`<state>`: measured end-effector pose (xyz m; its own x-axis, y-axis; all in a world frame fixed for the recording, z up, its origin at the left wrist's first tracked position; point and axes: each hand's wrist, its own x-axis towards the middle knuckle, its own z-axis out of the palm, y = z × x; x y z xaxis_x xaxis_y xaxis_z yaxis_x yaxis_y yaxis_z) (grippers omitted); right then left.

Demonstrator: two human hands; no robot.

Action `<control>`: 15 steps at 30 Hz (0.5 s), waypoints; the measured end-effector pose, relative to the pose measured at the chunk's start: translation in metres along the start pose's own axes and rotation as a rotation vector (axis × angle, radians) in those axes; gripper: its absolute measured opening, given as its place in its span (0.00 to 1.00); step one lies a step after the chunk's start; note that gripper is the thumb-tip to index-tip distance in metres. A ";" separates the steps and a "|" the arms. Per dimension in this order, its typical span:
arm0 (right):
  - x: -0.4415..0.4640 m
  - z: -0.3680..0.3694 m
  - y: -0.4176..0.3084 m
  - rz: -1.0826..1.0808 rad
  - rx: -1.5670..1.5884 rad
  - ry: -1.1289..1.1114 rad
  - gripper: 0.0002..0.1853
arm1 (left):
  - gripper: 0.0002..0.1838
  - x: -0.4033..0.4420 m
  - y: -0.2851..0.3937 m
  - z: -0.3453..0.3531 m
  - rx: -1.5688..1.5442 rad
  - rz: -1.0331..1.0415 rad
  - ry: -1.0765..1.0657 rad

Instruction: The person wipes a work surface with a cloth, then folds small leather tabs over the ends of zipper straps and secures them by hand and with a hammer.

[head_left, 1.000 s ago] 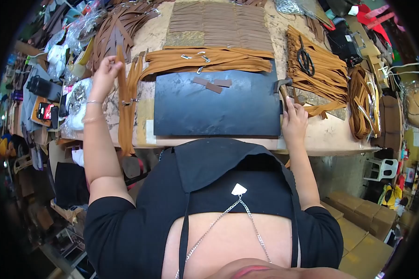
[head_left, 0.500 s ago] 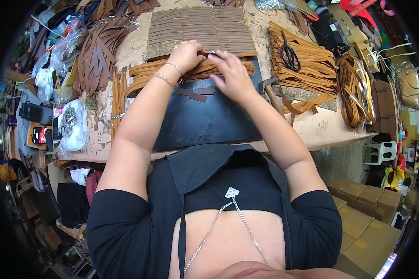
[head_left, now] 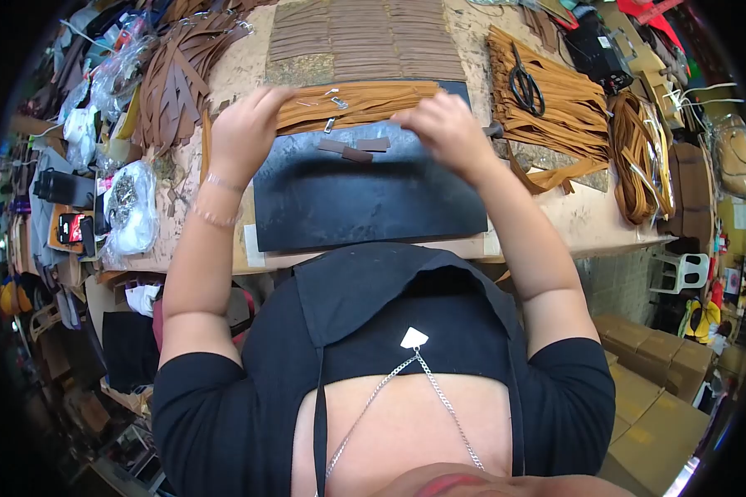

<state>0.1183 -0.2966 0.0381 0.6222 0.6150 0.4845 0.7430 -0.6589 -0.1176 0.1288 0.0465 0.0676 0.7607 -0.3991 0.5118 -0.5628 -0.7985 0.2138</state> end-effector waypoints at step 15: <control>0.010 0.075 -0.060 0.242 0.271 -0.143 0.09 | 0.18 -0.102 0.071 0.028 -0.158 0.166 -0.197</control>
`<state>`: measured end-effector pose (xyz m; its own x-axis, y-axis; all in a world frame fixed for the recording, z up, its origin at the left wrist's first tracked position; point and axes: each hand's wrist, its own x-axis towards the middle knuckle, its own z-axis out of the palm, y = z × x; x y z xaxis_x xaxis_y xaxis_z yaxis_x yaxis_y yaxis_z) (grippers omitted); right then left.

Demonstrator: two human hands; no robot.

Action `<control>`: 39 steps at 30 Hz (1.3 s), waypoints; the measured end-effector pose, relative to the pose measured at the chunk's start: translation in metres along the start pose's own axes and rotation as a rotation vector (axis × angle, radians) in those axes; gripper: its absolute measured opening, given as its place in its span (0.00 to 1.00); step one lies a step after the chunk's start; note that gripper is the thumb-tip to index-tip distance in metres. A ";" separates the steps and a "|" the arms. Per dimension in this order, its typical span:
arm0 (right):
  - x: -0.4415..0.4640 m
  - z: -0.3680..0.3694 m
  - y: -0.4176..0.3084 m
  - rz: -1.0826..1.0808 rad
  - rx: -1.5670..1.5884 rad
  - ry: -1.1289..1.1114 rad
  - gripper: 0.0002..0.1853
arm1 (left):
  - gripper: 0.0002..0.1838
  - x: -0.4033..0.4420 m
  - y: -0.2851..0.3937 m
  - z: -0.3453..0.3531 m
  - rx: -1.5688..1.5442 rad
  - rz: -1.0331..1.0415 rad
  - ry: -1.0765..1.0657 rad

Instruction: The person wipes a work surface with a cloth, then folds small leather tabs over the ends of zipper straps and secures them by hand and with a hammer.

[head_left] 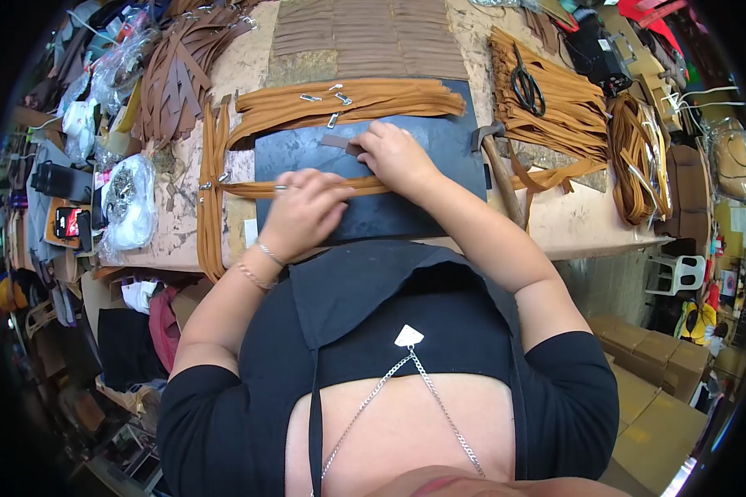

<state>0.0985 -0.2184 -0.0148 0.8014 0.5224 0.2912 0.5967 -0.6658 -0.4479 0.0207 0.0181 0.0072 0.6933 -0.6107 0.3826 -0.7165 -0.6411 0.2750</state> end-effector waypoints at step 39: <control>-0.081 -0.047 0.008 0.480 0.229 0.023 0.09 | 0.15 0.072 0.035 0.070 -0.185 -0.136 -0.018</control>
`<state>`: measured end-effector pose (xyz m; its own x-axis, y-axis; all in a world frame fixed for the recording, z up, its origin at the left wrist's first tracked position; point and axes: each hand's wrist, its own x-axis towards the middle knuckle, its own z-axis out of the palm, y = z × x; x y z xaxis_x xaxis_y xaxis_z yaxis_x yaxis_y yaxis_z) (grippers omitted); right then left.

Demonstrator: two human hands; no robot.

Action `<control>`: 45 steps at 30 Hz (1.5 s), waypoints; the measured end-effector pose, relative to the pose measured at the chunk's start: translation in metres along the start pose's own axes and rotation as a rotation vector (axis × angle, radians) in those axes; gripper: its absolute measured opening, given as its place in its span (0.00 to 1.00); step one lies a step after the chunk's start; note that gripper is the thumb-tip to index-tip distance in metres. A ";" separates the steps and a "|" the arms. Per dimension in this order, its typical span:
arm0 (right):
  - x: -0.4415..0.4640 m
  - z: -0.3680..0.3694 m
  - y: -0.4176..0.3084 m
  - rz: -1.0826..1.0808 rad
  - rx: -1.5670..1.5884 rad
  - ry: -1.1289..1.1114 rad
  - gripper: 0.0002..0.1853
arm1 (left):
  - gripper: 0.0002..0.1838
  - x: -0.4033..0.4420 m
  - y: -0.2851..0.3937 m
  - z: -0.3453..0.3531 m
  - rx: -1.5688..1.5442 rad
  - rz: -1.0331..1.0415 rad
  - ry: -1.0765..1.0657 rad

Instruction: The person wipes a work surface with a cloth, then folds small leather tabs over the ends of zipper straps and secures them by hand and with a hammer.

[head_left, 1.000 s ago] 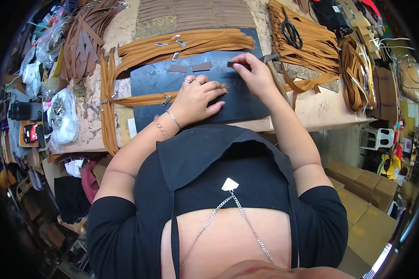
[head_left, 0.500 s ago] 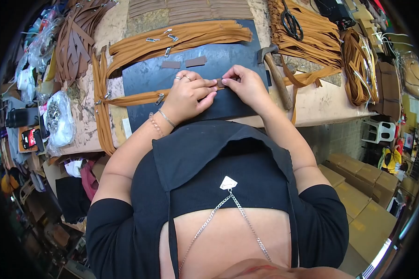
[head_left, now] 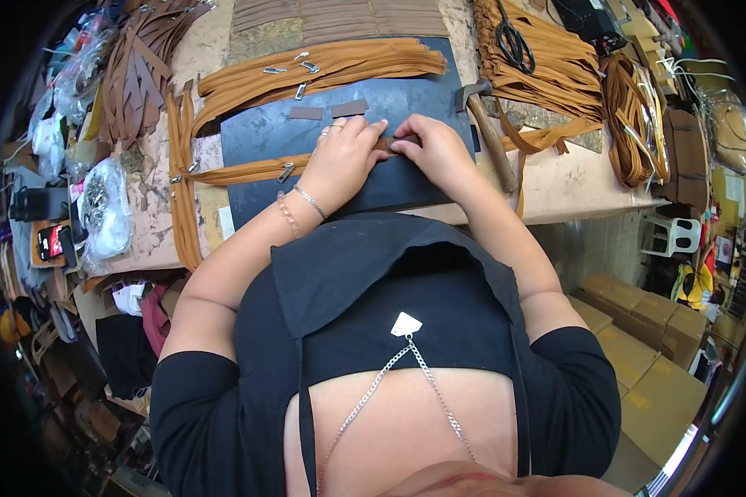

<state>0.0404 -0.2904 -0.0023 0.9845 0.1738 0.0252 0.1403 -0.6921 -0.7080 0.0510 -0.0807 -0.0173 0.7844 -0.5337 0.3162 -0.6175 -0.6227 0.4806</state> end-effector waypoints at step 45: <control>-0.034 0.010 0.005 -0.326 -0.139 0.124 0.10 | 0.06 -0.020 -0.001 -0.004 -0.013 0.128 0.106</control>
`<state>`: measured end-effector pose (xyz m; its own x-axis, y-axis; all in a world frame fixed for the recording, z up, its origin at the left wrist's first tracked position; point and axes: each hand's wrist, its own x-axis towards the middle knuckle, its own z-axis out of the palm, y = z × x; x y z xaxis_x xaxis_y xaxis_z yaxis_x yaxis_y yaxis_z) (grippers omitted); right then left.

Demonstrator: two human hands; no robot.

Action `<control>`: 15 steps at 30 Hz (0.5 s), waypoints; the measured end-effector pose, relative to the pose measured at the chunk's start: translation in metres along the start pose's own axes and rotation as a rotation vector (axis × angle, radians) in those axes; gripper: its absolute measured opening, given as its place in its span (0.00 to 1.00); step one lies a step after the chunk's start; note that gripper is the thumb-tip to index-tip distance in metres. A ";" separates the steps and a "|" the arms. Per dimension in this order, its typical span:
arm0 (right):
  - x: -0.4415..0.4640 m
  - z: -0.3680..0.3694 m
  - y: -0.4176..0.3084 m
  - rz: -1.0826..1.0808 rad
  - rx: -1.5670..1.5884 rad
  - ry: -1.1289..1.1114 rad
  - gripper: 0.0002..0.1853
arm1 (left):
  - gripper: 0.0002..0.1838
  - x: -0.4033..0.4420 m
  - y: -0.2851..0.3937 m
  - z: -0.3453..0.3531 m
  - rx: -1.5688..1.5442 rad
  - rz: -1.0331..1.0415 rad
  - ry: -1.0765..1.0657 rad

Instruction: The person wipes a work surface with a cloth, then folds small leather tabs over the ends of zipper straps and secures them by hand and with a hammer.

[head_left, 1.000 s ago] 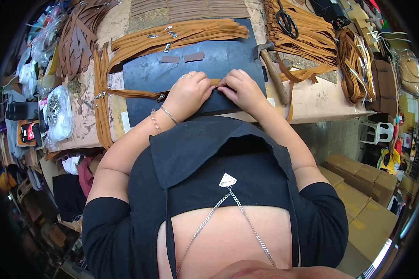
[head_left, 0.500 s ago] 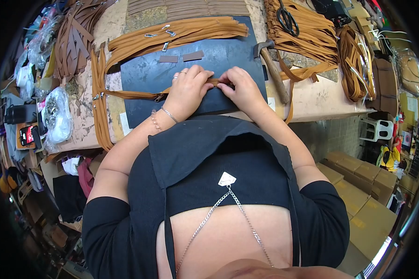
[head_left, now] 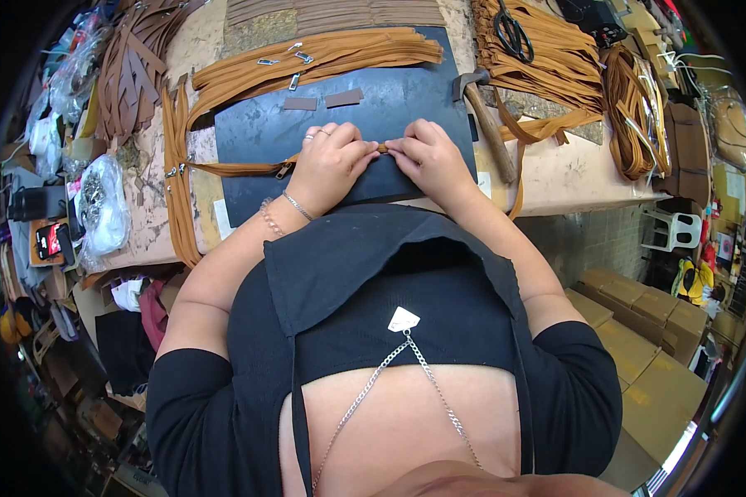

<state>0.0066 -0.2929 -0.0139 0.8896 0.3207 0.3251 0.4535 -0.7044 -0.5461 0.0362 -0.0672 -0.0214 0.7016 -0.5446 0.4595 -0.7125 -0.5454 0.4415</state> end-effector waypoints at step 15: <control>0.004 -0.013 -0.013 0.135 -0.017 0.018 0.10 | 0.13 0.000 -0.005 -0.001 0.089 0.046 -0.117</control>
<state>0.0035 -0.2909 0.0045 0.9413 0.2108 0.2637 0.3286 -0.7513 -0.5723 0.0396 -0.0636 -0.0228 0.6686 -0.6380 0.3819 -0.7436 -0.5700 0.3496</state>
